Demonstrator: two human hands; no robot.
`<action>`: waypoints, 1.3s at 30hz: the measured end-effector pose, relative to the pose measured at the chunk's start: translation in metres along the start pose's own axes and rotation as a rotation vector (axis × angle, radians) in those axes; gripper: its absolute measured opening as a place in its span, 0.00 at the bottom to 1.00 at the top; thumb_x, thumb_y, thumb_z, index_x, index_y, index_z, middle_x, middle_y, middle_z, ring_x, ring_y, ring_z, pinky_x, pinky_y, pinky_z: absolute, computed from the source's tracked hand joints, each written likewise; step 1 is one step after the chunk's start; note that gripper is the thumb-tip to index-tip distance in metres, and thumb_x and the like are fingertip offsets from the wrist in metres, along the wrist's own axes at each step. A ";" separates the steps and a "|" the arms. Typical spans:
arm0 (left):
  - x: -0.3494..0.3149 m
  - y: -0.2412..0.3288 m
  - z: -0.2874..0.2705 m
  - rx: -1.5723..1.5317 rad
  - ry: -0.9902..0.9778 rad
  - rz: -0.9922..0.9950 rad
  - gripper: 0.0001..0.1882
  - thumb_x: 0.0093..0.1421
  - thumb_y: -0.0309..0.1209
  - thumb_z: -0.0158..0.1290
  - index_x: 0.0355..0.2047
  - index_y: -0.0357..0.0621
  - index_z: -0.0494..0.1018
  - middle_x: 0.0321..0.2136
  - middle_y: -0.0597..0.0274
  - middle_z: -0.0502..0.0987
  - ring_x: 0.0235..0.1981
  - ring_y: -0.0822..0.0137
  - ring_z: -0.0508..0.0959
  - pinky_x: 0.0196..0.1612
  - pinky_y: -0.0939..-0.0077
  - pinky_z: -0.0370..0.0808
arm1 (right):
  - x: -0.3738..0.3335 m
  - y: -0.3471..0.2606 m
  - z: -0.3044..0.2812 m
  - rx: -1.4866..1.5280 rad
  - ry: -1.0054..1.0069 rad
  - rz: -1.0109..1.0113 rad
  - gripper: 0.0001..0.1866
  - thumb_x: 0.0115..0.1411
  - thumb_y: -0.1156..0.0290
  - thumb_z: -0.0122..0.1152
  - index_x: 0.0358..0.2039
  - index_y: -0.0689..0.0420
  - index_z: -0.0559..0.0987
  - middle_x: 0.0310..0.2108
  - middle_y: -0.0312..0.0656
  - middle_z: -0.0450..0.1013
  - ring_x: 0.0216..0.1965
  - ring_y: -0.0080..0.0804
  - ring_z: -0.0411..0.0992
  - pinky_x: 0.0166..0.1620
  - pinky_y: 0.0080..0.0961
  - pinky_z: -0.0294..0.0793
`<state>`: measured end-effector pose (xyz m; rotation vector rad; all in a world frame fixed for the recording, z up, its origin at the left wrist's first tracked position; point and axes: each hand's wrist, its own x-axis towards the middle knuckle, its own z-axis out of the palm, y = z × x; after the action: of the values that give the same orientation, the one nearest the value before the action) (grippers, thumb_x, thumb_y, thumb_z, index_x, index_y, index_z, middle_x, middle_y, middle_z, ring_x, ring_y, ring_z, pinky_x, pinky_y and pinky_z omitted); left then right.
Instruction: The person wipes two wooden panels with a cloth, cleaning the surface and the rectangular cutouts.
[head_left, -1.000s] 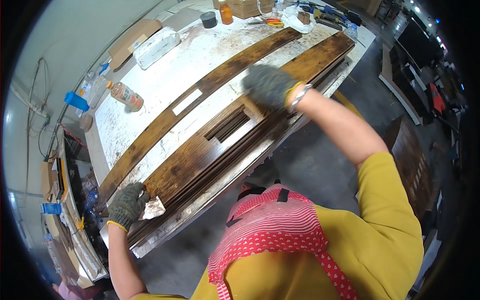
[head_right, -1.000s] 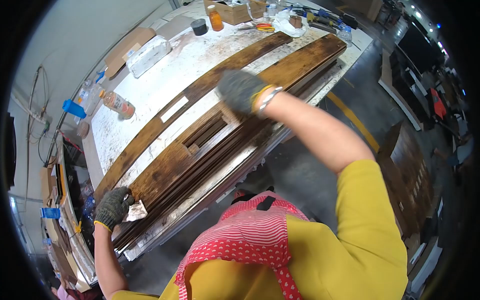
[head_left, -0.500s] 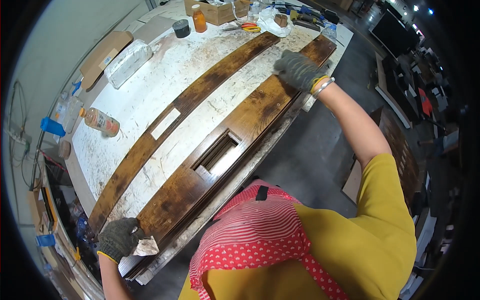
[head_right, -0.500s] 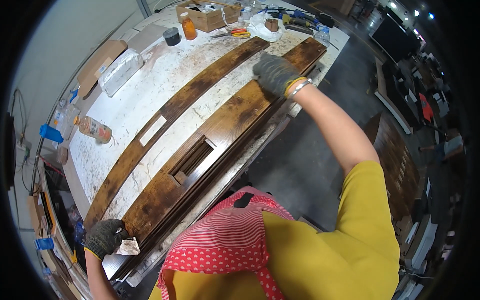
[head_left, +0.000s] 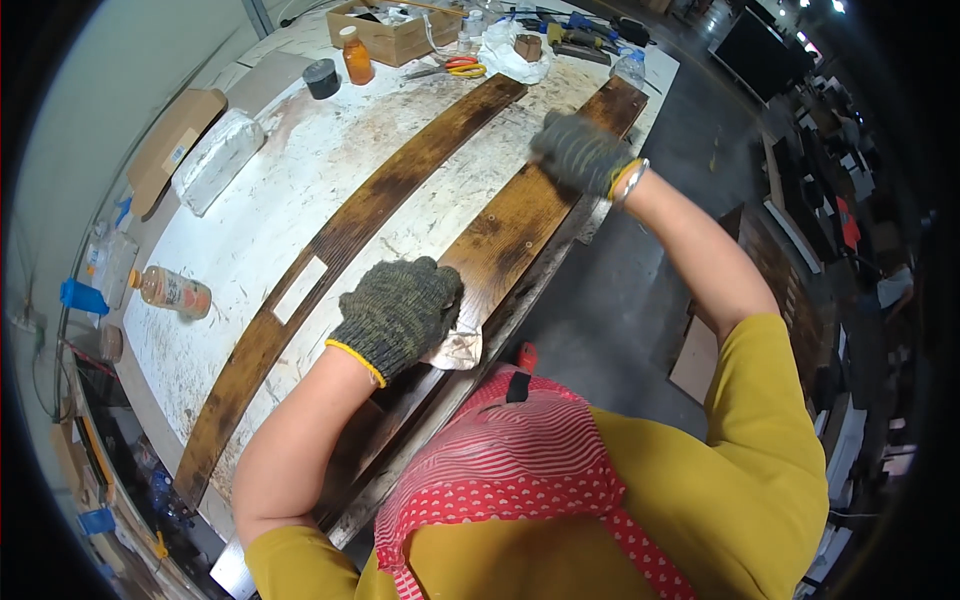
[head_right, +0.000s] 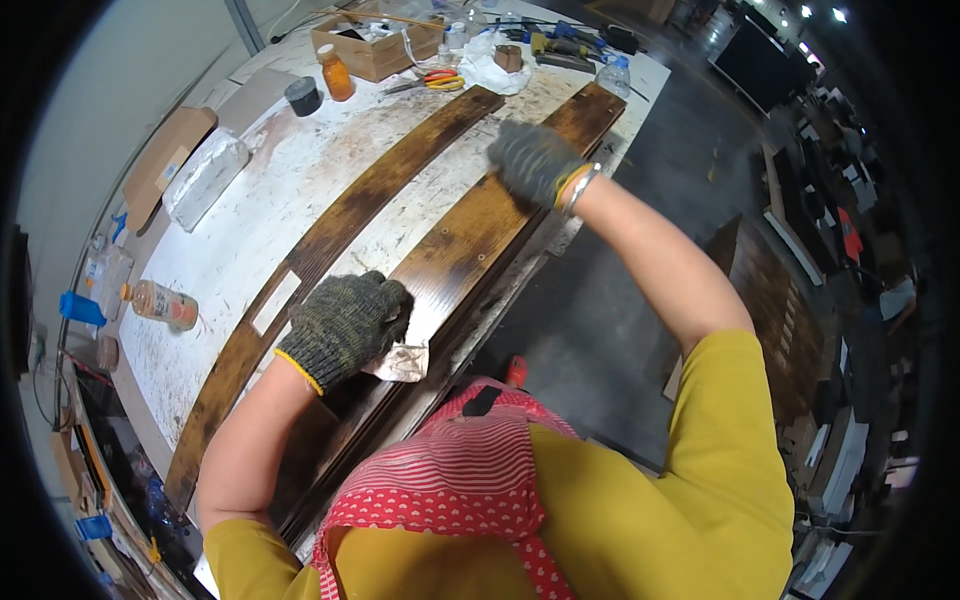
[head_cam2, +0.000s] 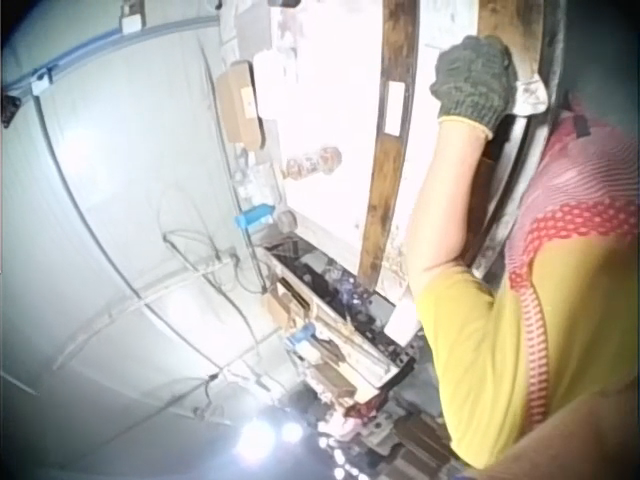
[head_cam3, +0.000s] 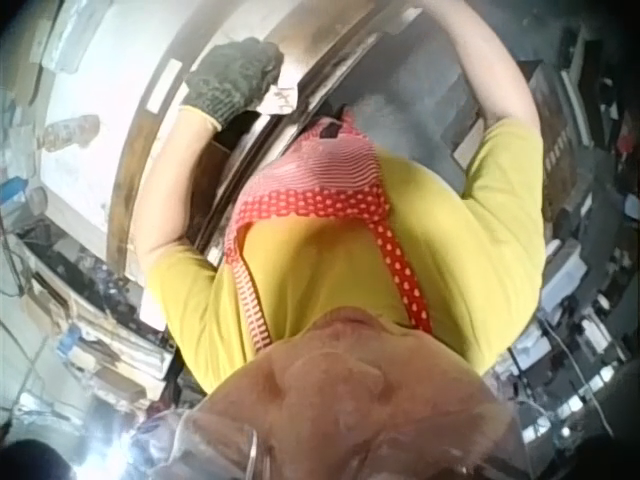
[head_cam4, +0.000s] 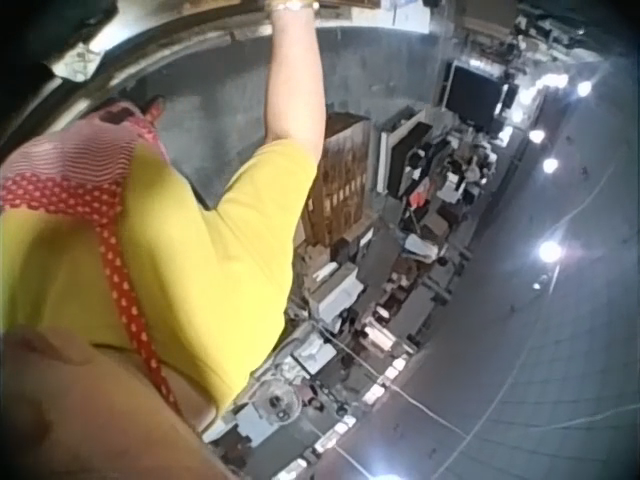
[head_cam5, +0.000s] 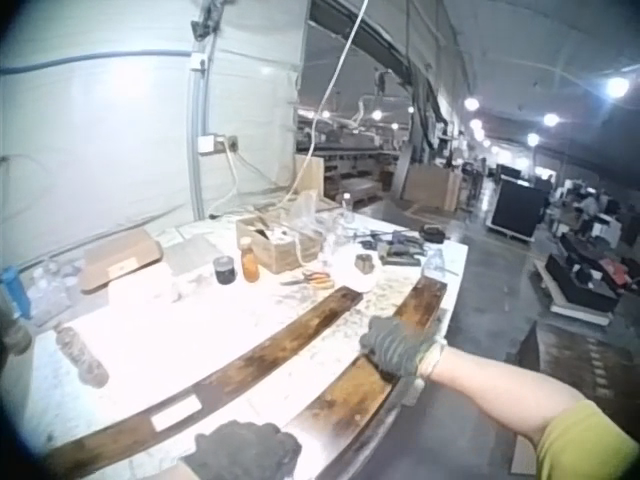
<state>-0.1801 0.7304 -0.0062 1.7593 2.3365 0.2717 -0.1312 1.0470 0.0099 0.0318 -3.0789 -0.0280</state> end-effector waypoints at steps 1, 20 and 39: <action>0.001 -0.002 0.001 -0.012 -0.029 -0.004 0.08 0.58 0.37 0.54 0.32 0.47 0.77 0.28 0.48 0.79 0.31 0.44 0.80 0.34 0.50 0.76 | 0.004 0.007 -0.001 -0.032 0.067 -0.004 0.08 0.57 0.66 0.58 0.32 0.53 0.83 0.36 0.50 0.76 0.40 0.49 0.76 0.44 0.41 0.77; 0.018 0.009 -0.017 0.025 -0.237 -0.142 0.10 0.57 0.40 0.57 0.36 0.52 0.77 0.33 0.51 0.78 0.35 0.47 0.80 0.37 0.53 0.76 | 0.000 0.030 0.051 0.250 0.236 -0.373 0.09 0.56 0.66 0.60 0.33 0.55 0.83 0.38 0.50 0.74 0.41 0.48 0.75 0.47 0.41 0.75; 0.057 0.047 -0.034 -0.017 -0.464 -0.665 0.13 0.54 0.35 0.58 0.41 0.55 0.79 0.37 0.51 0.80 0.40 0.45 0.80 0.43 0.54 0.78 | 0.043 0.284 0.013 -0.103 -0.126 -0.113 0.10 0.63 0.64 0.58 0.33 0.56 0.82 0.38 0.50 0.75 0.40 0.47 0.75 0.47 0.40 0.75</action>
<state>-0.1610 0.7969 0.0363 0.8242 2.3700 -0.2019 -0.1802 1.3305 0.0046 0.2072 -3.1919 -0.2011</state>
